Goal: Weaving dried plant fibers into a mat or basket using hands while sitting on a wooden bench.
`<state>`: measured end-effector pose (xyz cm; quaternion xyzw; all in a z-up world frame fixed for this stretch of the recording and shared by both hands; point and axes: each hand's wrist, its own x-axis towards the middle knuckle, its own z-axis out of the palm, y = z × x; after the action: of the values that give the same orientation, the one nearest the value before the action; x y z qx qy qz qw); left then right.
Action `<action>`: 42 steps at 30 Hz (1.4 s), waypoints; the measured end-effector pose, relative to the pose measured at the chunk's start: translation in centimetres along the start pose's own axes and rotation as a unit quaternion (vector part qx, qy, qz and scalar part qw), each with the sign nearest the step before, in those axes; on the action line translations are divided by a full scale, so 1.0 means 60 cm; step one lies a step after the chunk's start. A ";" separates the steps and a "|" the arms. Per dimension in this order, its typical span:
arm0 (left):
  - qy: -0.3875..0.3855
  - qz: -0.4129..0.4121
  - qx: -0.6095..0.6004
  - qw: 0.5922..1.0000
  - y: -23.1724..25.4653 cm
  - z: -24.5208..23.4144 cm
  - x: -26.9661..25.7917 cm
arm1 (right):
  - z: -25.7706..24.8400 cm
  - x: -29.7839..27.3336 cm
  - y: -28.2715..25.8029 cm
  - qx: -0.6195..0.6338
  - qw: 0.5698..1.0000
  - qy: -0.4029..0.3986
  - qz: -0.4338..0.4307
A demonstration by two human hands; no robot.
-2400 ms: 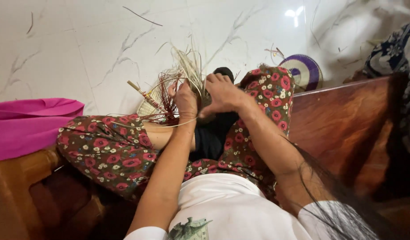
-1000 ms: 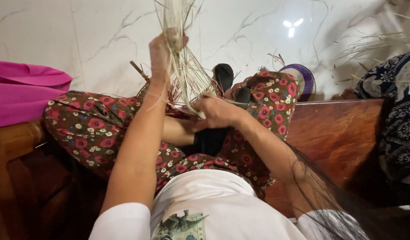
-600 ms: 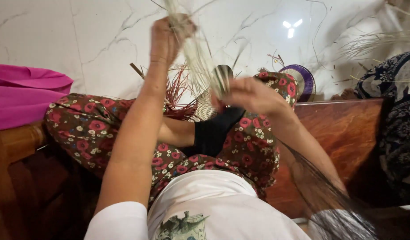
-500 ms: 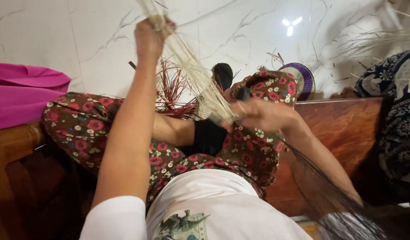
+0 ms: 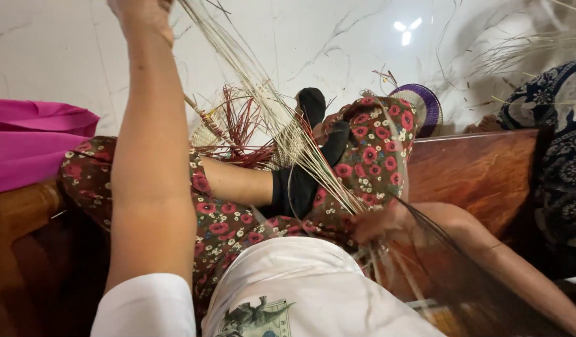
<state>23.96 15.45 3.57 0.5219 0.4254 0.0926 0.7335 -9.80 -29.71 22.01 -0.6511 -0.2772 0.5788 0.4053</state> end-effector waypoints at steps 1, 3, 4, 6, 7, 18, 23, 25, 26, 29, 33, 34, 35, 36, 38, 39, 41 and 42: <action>-0.017 0.075 0.018 0.997 0.001 -0.003 -0.010 | 0.018 -0.016 0.020 -0.008 0.999 -0.007 0.041; -0.036 0.147 0.035 0.988 0.002 -0.015 -0.045 | 0.055 -0.049 0.065 -0.025 0.992 -0.021 0.125; -0.053 0.220 0.050 0.973 0.002 -0.024 -0.071 | 0.074 -0.068 0.088 -0.034 0.985 -0.027 0.167; -0.068 0.290 0.065 0.952 -0.001 -0.041 -0.126 | 0.102 -0.108 0.131 -0.053 0.966 -0.045 0.249; -0.084 0.361 0.082 0.925 -0.003 -0.047 -0.155 | 0.118 -0.124 0.152 -0.061 0.954 -0.054 0.287; -0.396 0.057 0.093 0.912 -0.206 -0.090 -0.427 | -0.104 -0.079 -0.073 -0.479 0.875 0.066 0.020; -0.327 0.092 0.057 0.939 -0.282 -0.097 -0.391 | -0.200 0.161 0.025 -0.375 0.852 0.362 0.040; -0.323 0.095 0.056 0.940 -0.285 -0.094 -0.389 | -0.213 0.243 0.066 -0.334 0.877 0.342 0.050; -0.317 0.097 0.053 0.942 -0.287 -0.093 -0.388 | -0.219 0.284 0.086 -0.294 0.900 0.317 0.062; -0.308 0.124 0.061 0.941 -0.306 -0.093 -0.377 | -0.231 0.363 0.164 -0.353 0.878 0.314 0.074; -0.315 0.158 0.111 0.930 -0.261 -0.095 -0.401 | -0.249 0.363 0.127 -0.258 0.902 0.318 0.136; -0.301 0.195 0.168 0.918 -0.259 -0.096 -0.401 | -0.263 0.353 0.104 -0.170 0.927 0.313 0.114; -0.289 0.233 0.225 0.901 -0.257 -0.095 -0.401 | -0.277 0.341 0.082 -0.081 0.944 0.307 0.092; -0.292 0.233 0.226 0.900 -0.278 -0.096 -0.393 | -0.292 0.312 0.028 -0.079 0.943 0.310 0.092; -0.303 0.298 0.322 0.846 -0.318 -0.102 -0.375 | -0.323 0.256 -0.081 -0.003 0.936 0.350 -0.048; -0.304 0.300 0.323 0.844 -0.298 -0.096 -0.386 | -0.340 0.244 -0.115 -0.001 0.935 0.352 -0.050; -0.306 0.337 0.346 0.820 -0.260 -0.085 -0.411 | -0.373 0.218 -0.184 -0.005 0.875 0.457 -0.159; -0.307 0.338 0.347 0.819 -0.270 -0.084 -0.403 | -0.375 0.221 -0.163 -0.003 0.874 0.459 -0.159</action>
<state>0.34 -2.17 2.18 0.8545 -0.0216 0.0156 0.5188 15.58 -18.29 23.33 -0.7919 -0.1620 0.1416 0.5716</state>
